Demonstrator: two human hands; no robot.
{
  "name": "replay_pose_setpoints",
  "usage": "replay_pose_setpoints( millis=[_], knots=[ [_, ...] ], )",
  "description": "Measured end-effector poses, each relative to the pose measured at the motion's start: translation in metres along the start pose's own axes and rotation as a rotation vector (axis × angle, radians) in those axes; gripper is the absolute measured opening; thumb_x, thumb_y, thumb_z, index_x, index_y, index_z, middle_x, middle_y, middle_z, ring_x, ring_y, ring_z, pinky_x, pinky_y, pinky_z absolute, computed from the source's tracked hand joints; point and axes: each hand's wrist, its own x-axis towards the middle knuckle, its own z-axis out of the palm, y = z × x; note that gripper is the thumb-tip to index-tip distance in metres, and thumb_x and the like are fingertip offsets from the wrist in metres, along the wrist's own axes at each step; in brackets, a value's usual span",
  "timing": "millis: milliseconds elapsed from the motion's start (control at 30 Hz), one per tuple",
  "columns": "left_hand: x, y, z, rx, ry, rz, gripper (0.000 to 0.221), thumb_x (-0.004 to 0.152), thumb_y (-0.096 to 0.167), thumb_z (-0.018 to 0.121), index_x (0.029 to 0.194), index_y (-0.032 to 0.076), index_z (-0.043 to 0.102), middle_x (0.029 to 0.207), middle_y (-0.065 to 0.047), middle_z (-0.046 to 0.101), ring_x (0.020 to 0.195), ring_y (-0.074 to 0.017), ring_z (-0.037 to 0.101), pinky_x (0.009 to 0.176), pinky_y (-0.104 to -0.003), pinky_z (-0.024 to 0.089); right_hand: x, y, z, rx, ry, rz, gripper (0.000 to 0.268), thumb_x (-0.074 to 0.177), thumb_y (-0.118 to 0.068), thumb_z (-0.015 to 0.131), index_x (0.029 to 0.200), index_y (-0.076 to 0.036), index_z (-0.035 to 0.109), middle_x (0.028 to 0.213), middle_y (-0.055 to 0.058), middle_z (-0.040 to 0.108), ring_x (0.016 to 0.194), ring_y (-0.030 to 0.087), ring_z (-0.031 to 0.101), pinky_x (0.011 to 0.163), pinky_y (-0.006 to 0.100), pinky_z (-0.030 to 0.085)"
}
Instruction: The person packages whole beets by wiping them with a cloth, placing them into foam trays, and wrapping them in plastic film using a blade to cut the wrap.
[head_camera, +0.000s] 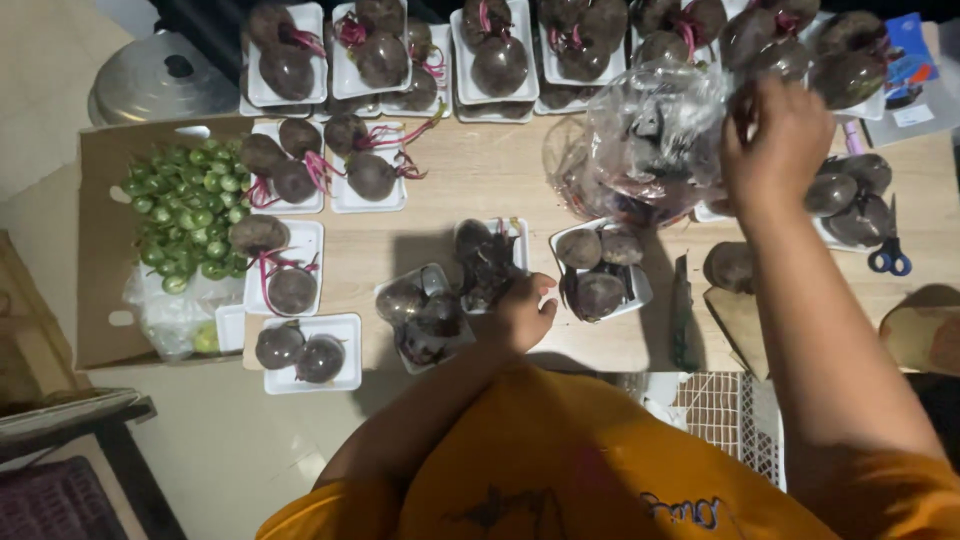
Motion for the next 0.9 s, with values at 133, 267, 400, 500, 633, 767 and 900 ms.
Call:
replay_pose_setpoints(
  millis=[133, 267, 400, 500, 633, 767, 900],
  knots=[
    [-0.008, 0.0, -0.009, -0.041, -0.004, -0.022, 0.031, 0.093, 0.035, 0.066, 0.124, 0.035, 0.057, 0.115, 0.007, 0.07, 0.115, -0.0127, 0.067, 0.1, -0.032, 0.054, 0.007, 0.018, 0.044, -0.305, -0.254, -0.028, 0.042, 0.088, -0.018, 0.078, 0.126, -0.035, 0.072, 0.097, 0.004, 0.072, 0.097, 0.032, 0.066, 0.084, 0.051, 0.042],
    [0.006, -0.002, -0.01, -0.003, 0.004, 0.055, 0.034, 0.097, 0.036, 0.06, 0.13, 0.029, 0.056, 0.119, -0.001, 0.068, 0.118, -0.0199, 0.066, 0.1, -0.038, 0.056, 0.0, -0.027, -0.04, 0.241, -0.027, -0.034, 0.066, 0.085, 0.015, 0.076, 0.148, -0.003, 0.067, 0.109, 0.019, 0.066, 0.107, 0.045, 0.059, 0.097, 0.055, 0.042],
    [0.048, 0.017, -0.012, 0.028, -0.024, 0.156, 0.041, 0.096, 0.04, 0.057, 0.134, 0.028, 0.052, 0.122, -0.003, 0.065, 0.121, -0.0219, 0.063, 0.101, -0.041, 0.055, -0.1, -0.019, -0.043, 0.406, 0.095, 0.252, 0.019, 0.104, 0.012, 0.069, 0.122, 0.005, 0.065, 0.096, 0.028, 0.063, 0.083, 0.047, 0.059, 0.073, 0.048, 0.046],
    [0.062, 0.048, -0.023, 0.096, 0.061, 0.357, 0.042, 0.091, 0.035, 0.063, 0.124, 0.012, 0.054, 0.111, -0.015, 0.062, 0.111, -0.0367, 0.064, 0.091, -0.053, 0.056, -0.185, -0.028, -0.013, 0.288, -0.418, 0.762, 0.047, 0.076, 0.002, 0.063, 0.121, -0.013, 0.068, 0.11, 0.019, 0.071, 0.108, 0.045, 0.066, 0.089, 0.054, 0.051],
    [0.097, 0.051, 0.006, 0.502, 0.269, 0.48, 0.06, 0.07, 0.052, 0.079, 0.107, 0.01, 0.058, 0.095, -0.006, 0.057, 0.094, -0.025, 0.062, 0.077, -0.04, 0.057, -0.239, -0.052, 0.007, 0.204, -0.623, 0.732, 0.035, 0.093, -0.013, 0.069, 0.128, -0.008, 0.068, 0.117, 0.023, 0.067, 0.114, 0.044, 0.066, 0.093, 0.052, 0.056],
    [0.119, 0.043, 0.034, 0.467, 0.437, 0.621, 0.067, 0.052, 0.063, 0.082, 0.085, 0.008, 0.061, 0.077, -0.006, 0.058, 0.073, -0.0239, 0.066, 0.059, -0.039, 0.059, -0.271, -0.045, 0.033, 0.05, -0.615, 0.608, 0.057, 0.087, -0.017, 0.076, 0.14, -0.017, 0.055, 0.122, 0.021, 0.058, 0.114, 0.045, 0.065, 0.087, 0.054, 0.062],
    [0.105, 0.047, 0.006, 0.486, 0.41, 0.601, 0.072, 0.042, 0.063, 0.085, 0.084, 0.01, 0.061, 0.074, -0.004, 0.058, 0.07, -0.0236, 0.067, 0.057, -0.04, 0.059, -0.28, -0.036, 0.054, 0.093, -0.482, 0.631, 0.047, 0.09, -0.011, 0.071, 0.133, -0.006, 0.052, 0.113, 0.028, 0.057, 0.106, 0.052, 0.066, 0.084, 0.056, 0.061]
  ],
)
